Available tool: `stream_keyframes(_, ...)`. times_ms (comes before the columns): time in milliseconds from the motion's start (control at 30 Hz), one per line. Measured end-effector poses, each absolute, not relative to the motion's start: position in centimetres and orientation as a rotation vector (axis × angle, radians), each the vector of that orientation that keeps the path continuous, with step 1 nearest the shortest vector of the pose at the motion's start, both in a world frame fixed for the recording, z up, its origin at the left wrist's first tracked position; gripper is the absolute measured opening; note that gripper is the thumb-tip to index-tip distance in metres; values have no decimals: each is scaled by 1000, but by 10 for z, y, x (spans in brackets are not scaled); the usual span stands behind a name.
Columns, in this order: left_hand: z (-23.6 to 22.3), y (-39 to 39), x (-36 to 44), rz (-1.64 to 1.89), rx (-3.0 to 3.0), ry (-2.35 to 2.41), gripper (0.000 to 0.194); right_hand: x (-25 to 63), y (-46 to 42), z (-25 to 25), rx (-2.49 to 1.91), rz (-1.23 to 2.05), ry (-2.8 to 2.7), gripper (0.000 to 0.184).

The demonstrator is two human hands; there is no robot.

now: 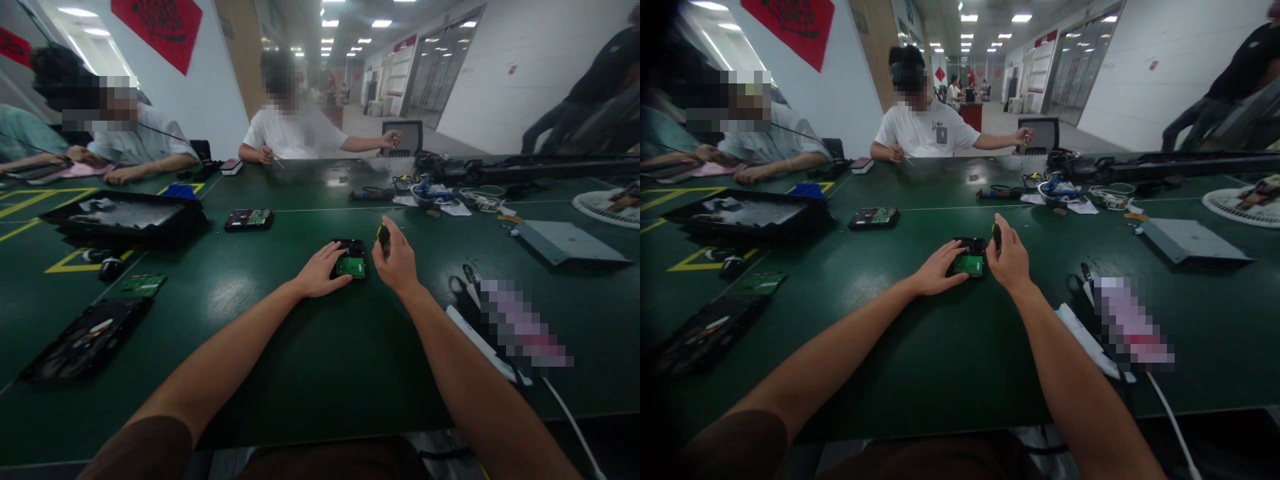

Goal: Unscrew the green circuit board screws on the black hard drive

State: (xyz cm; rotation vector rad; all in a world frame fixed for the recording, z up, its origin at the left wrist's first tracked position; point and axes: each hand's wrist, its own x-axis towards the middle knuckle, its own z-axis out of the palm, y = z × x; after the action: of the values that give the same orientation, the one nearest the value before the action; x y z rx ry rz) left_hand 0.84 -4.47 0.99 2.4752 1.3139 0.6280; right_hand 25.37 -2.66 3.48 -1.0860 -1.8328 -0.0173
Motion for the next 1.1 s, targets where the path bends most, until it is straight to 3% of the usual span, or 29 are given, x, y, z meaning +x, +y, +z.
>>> stream_keyframes(300,12,-43,7,567,2469,1276,87,253,-27,35,-1094,-16,-1829,70)
stream_keyframes(767,11,-40,0,641,2387,1184,73,253,-33,41,-1151,-66,-1817,76)
stream_keyframes(1100,12,-41,1,656,2397,1173,72,252,-34,42,-1174,-19,-1808,68)
